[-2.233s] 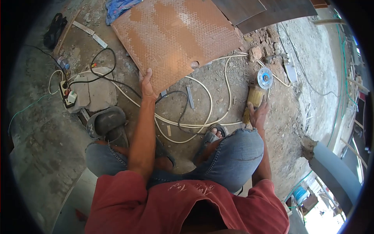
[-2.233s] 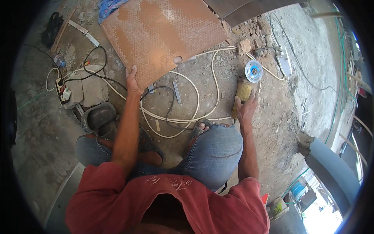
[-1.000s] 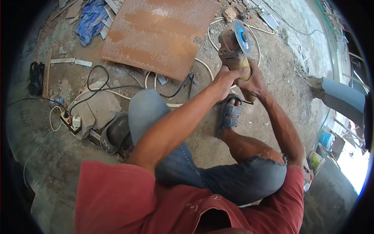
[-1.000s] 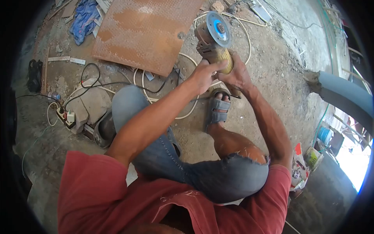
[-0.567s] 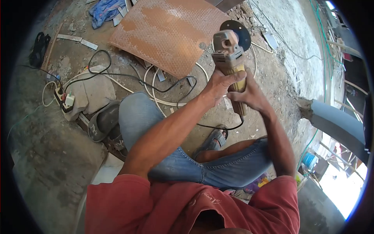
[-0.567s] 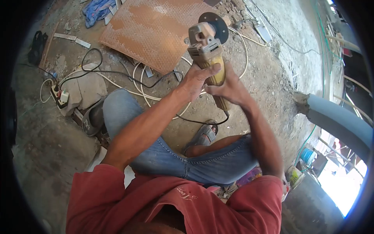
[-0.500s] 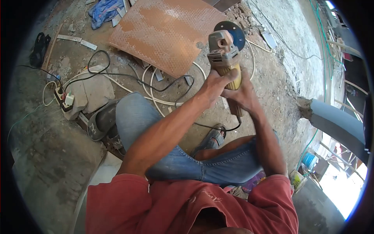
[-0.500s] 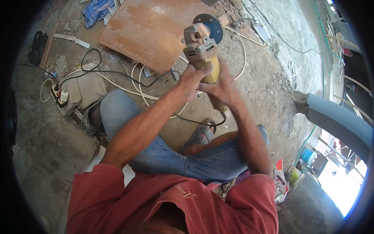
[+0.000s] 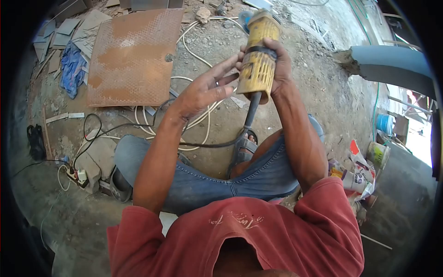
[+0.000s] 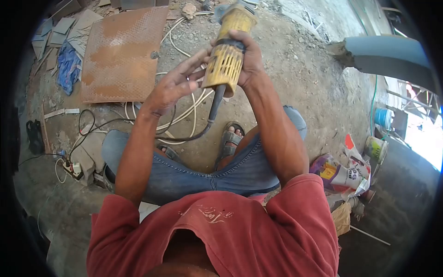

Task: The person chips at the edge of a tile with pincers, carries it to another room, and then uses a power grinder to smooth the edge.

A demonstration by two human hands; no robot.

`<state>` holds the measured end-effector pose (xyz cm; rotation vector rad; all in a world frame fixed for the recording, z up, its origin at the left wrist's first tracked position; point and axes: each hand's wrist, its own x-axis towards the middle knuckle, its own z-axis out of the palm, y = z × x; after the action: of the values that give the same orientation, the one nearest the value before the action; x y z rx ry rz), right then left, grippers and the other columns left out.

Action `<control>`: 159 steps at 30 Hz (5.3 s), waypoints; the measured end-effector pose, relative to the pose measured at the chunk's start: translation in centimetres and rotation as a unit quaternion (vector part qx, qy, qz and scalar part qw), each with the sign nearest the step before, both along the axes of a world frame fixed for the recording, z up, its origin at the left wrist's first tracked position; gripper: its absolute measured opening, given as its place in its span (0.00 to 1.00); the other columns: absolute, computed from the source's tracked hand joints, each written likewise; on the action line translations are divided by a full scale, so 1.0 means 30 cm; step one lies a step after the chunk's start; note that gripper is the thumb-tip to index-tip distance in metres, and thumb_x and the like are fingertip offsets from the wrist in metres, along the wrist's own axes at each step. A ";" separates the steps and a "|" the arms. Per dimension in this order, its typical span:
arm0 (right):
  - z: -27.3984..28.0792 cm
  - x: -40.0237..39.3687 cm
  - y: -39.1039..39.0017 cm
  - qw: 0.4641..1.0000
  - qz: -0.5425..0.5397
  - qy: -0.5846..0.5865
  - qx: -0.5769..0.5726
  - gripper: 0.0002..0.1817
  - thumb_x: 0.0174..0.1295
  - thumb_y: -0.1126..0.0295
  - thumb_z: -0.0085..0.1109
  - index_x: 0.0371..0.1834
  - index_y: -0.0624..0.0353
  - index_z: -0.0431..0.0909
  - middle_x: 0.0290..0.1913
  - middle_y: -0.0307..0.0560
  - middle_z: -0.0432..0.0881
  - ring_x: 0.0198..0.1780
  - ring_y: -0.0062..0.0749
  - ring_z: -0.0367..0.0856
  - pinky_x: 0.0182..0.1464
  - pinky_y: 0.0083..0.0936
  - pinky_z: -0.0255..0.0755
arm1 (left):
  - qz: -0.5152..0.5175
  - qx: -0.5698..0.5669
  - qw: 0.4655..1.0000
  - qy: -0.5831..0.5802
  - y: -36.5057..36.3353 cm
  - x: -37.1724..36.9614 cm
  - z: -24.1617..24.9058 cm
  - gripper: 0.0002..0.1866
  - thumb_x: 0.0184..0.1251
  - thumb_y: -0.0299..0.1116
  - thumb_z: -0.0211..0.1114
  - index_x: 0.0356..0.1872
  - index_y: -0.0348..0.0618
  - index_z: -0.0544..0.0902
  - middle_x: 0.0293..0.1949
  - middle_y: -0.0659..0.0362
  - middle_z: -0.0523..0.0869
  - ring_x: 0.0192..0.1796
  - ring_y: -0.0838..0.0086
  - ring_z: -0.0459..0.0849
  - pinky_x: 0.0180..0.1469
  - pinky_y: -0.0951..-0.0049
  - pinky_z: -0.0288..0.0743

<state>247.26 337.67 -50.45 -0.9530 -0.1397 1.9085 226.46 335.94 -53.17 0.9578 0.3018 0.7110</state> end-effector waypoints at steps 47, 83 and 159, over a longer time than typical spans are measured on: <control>-0.289 -0.341 -0.070 0.917 0.282 -0.272 0.073 0.26 0.49 0.63 0.64 0.47 0.68 0.69 0.35 0.54 0.80 0.32 0.37 0.82 0.31 0.34 0.81 | 0.024 0.120 0.605 0.787 0.280 -0.623 -0.480 0.63 0.38 0.44 0.79 0.72 0.70 0.41 0.75 0.56 0.32 0.74 0.44 0.34 0.62 0.25 0.46; -0.538 -0.380 0.043 0.846 0.288 -0.393 0.217 0.34 0.39 0.70 0.72 0.51 0.64 0.64 0.38 0.43 0.75 0.36 0.27 0.76 0.39 0.25 0.75 | 0.039 0.105 0.594 0.797 0.304 -0.611 -0.551 0.62 0.42 0.40 0.78 0.72 0.76 0.38 0.74 0.66 0.28 0.75 0.52 0.30 0.60 0.21 0.44; -0.553 -0.367 0.049 0.842 0.279 -0.410 0.214 0.34 0.39 0.69 0.73 0.49 0.66 0.64 0.36 0.46 0.77 0.33 0.28 0.78 0.37 0.26 0.76 | 0.056 0.106 0.598 0.792 0.299 -0.608 -0.563 0.63 0.41 0.36 0.78 0.71 0.79 0.39 0.75 0.69 0.32 0.75 0.50 0.34 0.61 0.21 0.45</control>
<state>236.24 339.14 -67.05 -1.4471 -1.4224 1.6921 208.21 344.92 -70.06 1.6151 1.9054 -0.2538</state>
